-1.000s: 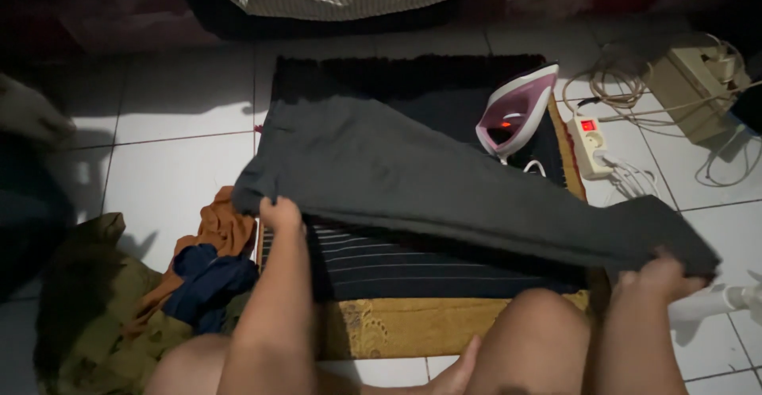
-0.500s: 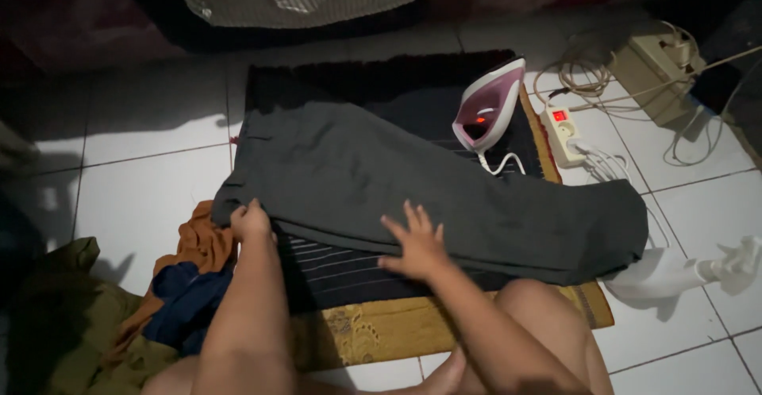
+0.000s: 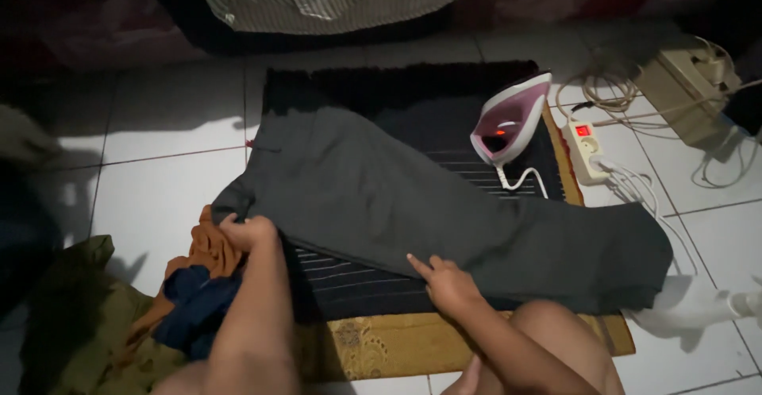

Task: Iron a pair of trousers and then fold them alongside other garments.

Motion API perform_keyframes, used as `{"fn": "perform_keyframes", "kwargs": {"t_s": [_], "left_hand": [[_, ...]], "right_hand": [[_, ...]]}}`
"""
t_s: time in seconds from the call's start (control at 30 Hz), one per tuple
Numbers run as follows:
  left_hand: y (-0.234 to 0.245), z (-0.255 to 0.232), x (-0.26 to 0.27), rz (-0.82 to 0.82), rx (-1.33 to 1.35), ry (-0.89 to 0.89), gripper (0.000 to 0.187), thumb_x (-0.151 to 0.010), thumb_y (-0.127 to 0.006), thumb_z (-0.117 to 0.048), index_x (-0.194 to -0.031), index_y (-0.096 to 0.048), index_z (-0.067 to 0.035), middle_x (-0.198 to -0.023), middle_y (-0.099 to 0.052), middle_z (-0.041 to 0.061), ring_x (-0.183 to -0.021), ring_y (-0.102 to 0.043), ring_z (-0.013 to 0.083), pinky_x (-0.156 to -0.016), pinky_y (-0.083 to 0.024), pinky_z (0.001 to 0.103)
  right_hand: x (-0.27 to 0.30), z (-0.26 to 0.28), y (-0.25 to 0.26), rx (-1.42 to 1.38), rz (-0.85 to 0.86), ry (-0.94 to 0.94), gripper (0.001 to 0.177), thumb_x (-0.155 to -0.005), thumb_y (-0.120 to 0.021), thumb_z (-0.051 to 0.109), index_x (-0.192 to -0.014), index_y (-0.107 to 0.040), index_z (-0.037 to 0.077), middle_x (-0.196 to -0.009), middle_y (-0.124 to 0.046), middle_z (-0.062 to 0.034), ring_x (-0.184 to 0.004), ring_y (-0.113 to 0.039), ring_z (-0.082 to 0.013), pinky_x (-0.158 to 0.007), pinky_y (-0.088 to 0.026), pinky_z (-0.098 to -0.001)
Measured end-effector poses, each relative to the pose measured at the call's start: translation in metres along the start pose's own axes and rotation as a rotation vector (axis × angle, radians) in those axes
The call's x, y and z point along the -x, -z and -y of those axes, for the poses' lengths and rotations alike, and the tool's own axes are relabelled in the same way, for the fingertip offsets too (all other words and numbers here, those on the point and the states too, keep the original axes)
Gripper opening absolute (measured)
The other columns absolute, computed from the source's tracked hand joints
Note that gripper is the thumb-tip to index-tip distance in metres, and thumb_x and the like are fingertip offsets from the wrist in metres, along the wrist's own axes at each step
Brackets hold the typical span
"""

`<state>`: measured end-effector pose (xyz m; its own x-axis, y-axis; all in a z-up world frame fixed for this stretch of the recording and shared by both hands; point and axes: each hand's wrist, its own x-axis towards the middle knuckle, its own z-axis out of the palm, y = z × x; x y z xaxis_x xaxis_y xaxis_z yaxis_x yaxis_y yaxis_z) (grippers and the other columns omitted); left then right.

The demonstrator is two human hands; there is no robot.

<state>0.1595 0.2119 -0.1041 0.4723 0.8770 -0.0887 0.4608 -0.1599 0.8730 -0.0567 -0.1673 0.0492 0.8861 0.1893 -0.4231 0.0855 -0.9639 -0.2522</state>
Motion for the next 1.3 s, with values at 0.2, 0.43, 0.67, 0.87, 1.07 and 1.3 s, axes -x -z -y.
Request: {"fn": "perform_keyframes", "kwargs": {"t_s": [0.2,0.43,0.67,0.87,1.07,1.3], "left_hand": [[0.057,-0.097,0.072,-0.084,-0.313,0.007,0.077,-0.086,-0.064,-0.002,-0.157,-0.035,-0.010,-0.158,-0.029,0.026,-0.139,-0.035,0.0438,-0.112,-0.028,0.058],[0.048,-0.102,0.115,0.499,-0.726,-0.838,0.076,-0.098,-0.051,-0.047,-0.164,-0.025,-0.019,-0.171,-0.007,0.021,-0.158,-0.012,0.0384,-0.121,-0.009,0.060],[0.041,-0.099,0.146,0.583,-0.860,-0.940,0.083,-0.098,-0.037,-0.066,-0.164,-0.022,-0.019,-0.170,-0.003,0.021,-0.157,-0.002,0.0351,-0.118,0.000,0.067],[0.029,-0.083,0.162,0.644,-0.798,-0.932,0.081,-0.100,-0.034,-0.066,-0.165,-0.020,-0.019,-0.171,-0.002,0.019,-0.159,0.001,0.0334,-0.122,0.002,0.063],[0.031,-0.088,0.152,0.765,-0.929,-0.745,0.084,-0.096,-0.029,-0.072,-0.164,-0.010,-0.027,-0.169,0.011,0.018,-0.156,0.011,0.0317,-0.120,0.007,0.058],[0.024,-0.081,0.144,0.752,-0.891,-0.741,0.072,-0.101,-0.024,-0.062,-0.163,-0.014,-0.026,-0.170,0.005,0.016,-0.156,0.004,0.0308,-0.121,0.005,0.060]], "right_hand": [[-0.006,-0.033,0.008,-0.336,0.034,0.219,0.056,-0.096,-0.068,0.025,-0.148,-0.051,0.028,-0.103,-0.061,-0.0121,-0.095,-0.064,-0.0293,-0.088,-0.054,-0.0415],[-0.018,-0.056,0.013,-0.410,0.131,-0.025,0.065,-0.083,-0.074,0.028,-0.145,-0.052,0.023,-0.109,-0.067,-0.0140,-0.102,-0.066,-0.0269,-0.090,-0.054,-0.0372],[-0.075,-0.200,-0.005,-0.831,-0.627,-0.448,0.027,-0.085,-0.079,0.028,-0.100,-0.074,0.006,-0.095,-0.076,-0.0089,-0.085,-0.069,-0.0182,-0.079,-0.055,-0.0328],[-0.114,-0.202,0.095,-1.128,-1.030,-0.326,0.039,-0.086,-0.086,0.021,-0.114,-0.065,0.005,-0.091,-0.066,-0.0006,-0.079,-0.057,-0.0095,-0.071,-0.048,-0.0266],[-0.138,-0.195,0.146,-0.840,-1.008,-0.107,0.038,-0.089,-0.083,0.024,-0.117,-0.067,0.004,-0.101,-0.071,-0.0065,-0.090,-0.066,-0.0168,-0.079,-0.053,-0.0325],[-0.073,-0.059,0.260,-0.041,-0.533,-0.033,0.039,-0.087,-0.075,0.039,-0.114,-0.068,0.011,-0.097,-0.072,-0.0174,-0.091,-0.068,-0.0418,-0.076,-0.053,-0.0505]]}}
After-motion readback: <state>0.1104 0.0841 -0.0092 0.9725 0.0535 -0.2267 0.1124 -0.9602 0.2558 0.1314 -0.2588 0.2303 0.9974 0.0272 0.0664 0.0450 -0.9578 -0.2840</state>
